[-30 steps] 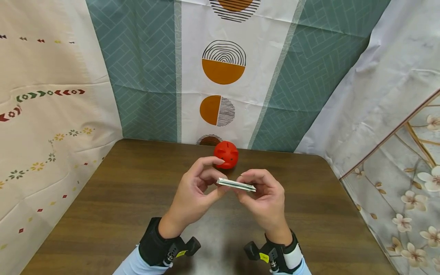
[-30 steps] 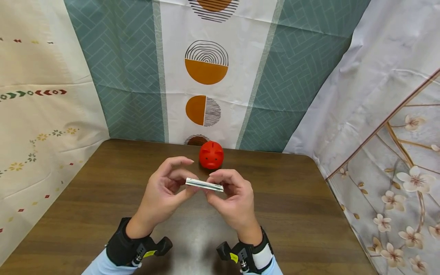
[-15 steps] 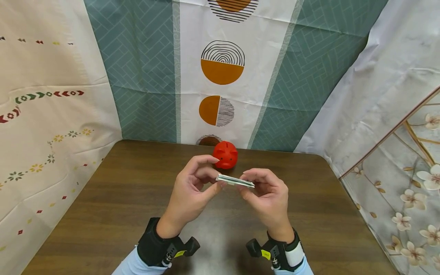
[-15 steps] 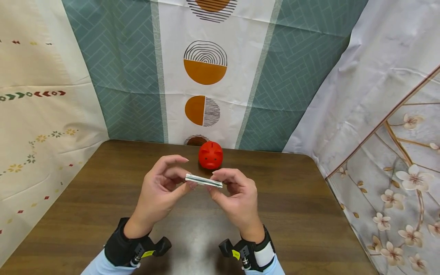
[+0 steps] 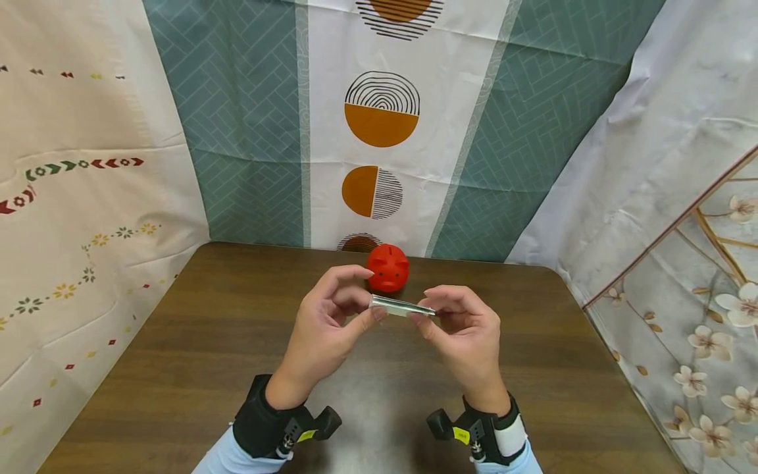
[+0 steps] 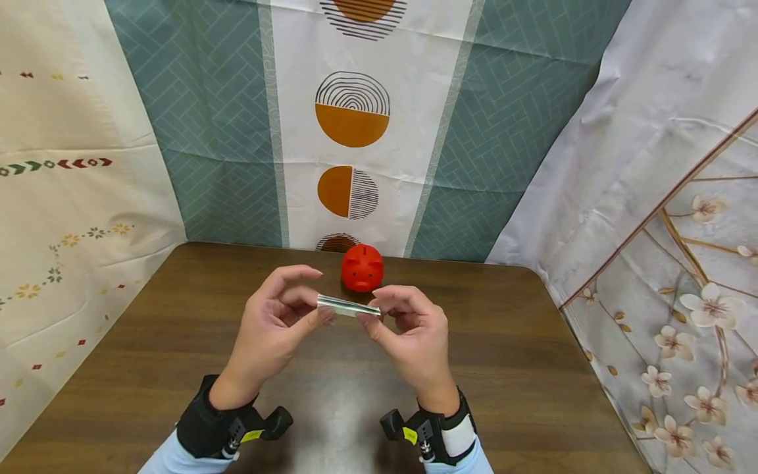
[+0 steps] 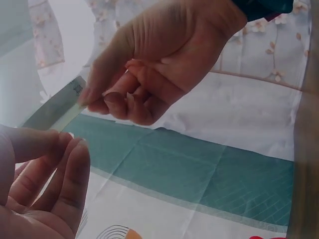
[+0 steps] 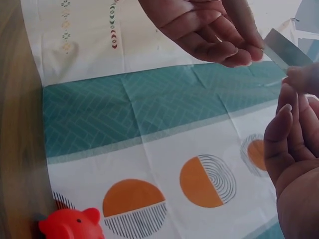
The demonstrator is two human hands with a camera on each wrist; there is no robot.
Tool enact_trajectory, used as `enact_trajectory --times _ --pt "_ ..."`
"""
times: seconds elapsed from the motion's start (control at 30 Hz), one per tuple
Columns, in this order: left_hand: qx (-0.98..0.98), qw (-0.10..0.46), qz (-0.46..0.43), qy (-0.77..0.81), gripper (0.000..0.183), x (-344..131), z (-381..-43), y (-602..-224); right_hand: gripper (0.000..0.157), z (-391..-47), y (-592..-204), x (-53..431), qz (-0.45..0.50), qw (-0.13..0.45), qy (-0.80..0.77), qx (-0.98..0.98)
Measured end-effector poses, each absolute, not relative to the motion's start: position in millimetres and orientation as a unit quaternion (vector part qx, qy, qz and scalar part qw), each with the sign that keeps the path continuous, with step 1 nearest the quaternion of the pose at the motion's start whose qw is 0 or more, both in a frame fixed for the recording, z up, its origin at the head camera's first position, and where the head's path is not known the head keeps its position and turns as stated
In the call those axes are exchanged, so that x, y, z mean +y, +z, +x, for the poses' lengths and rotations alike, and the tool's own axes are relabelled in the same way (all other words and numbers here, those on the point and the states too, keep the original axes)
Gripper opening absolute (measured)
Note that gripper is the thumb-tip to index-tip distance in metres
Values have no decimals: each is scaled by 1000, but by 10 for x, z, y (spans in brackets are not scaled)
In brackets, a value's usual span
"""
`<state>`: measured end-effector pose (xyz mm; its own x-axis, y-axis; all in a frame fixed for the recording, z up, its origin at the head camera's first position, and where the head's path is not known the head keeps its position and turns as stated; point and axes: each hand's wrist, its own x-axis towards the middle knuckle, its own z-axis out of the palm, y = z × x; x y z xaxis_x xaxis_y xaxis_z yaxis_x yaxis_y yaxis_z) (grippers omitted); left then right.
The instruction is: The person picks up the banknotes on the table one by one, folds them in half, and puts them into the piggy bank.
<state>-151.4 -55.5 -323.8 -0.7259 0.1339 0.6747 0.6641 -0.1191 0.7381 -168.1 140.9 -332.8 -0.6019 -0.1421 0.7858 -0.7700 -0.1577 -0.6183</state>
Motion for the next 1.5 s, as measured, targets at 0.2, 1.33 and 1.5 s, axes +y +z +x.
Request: enact_trajectory --times 0.2,1.33,1.5 --pt "-629 195 -319 -681 46 -575 -1516 -3231 29 -1685 -3332 1425 366 243 659 -610" --pt "-678 236 -367 -591 21 -450 -1509 -3270 5 -1720 -3325 1304 457 230 634 -580" --pt "-666 244 -379 -594 13 -428 -1516 -3273 4 -1710 -3300 1260 473 235 611 -589"
